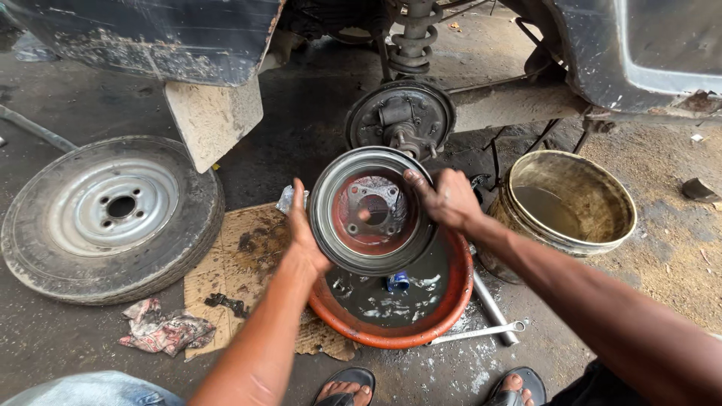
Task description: The person cleans a brake drum by scrubbing it with a brush and rinsing it with water from a bucket. The person uses a green-handled brush to scrub the inside and outside surfaces of the drum, then pours water over it to rinse off the grime.
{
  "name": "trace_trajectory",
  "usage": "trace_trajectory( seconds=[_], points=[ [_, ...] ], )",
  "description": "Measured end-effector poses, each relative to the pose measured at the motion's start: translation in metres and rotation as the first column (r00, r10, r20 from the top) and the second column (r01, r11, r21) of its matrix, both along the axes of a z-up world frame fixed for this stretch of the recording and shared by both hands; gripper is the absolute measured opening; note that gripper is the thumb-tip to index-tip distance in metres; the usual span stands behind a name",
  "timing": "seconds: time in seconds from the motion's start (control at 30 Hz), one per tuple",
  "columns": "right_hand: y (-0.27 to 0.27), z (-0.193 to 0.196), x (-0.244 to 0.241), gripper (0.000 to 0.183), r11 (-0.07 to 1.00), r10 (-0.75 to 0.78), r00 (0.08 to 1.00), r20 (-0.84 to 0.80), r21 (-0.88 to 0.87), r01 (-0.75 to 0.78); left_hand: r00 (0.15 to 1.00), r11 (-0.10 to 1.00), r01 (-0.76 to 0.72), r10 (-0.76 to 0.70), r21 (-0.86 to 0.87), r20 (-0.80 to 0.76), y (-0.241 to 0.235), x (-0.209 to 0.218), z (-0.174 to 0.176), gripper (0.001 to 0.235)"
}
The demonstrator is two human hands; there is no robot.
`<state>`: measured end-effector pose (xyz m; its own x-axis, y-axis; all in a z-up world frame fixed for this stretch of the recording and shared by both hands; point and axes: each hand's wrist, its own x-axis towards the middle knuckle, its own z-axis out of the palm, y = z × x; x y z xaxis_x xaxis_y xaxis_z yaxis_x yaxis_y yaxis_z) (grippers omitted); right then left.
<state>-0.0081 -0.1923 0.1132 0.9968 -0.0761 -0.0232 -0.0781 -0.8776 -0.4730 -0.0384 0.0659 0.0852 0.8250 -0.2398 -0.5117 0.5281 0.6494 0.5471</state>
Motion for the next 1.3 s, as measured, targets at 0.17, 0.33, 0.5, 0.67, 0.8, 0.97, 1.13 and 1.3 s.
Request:
trace_trajectory(
  seconds=[0.17,0.33,0.5,0.67,0.8,0.97,1.13,1.3],
  points=[
    [0.004,0.059,-0.001,0.067,0.865,0.482,0.869,0.115,-0.224,-0.45,0.974,0.895,0.2,-0.136,-0.399,0.183,-0.018,-0.03,-0.022,0.087],
    [0.026,0.064,-0.006,0.064,0.636,0.719,0.684,0.124,-0.515,-0.575,0.957,0.788,0.287,-0.206,-0.545,0.205,-0.043,-0.047,-0.062,0.085],
    [0.024,0.048,-0.015,0.058,0.783,0.62,0.731,0.286,-0.167,-0.599,0.978,0.792,0.187,-0.096,-0.581,0.184,-0.051,-0.04,-0.092,0.085],
    [-0.004,0.001,-0.011,0.068,0.949,0.282,0.937,0.207,0.081,-0.303,0.993,0.835,0.027,0.041,-0.549,0.111,-0.032,-0.023,-0.12,0.084],
    [-0.013,-0.053,-0.006,0.076,0.963,0.259,0.961,-0.097,0.106,-0.249,0.872,0.687,0.286,0.102,-0.668,0.479,-0.012,-0.001,-0.166,0.077],
    [0.017,-0.092,-0.014,0.071,0.726,0.089,0.864,-0.496,0.626,0.284,0.972,0.91,0.085,0.014,-0.407,0.235,-0.003,0.024,-0.184,0.065],
    [0.021,-0.093,-0.018,0.059,0.626,0.096,0.982,-0.164,0.777,0.068,0.98,0.944,-0.091,0.142,-0.318,0.14,-0.005,0.019,-0.172,0.058],
    [0.015,-0.085,-0.029,0.058,0.582,0.104,0.986,0.127,0.797,-0.164,0.955,0.942,-0.234,0.269,-0.24,0.125,-0.003,0.021,-0.155,0.052]
  ],
)
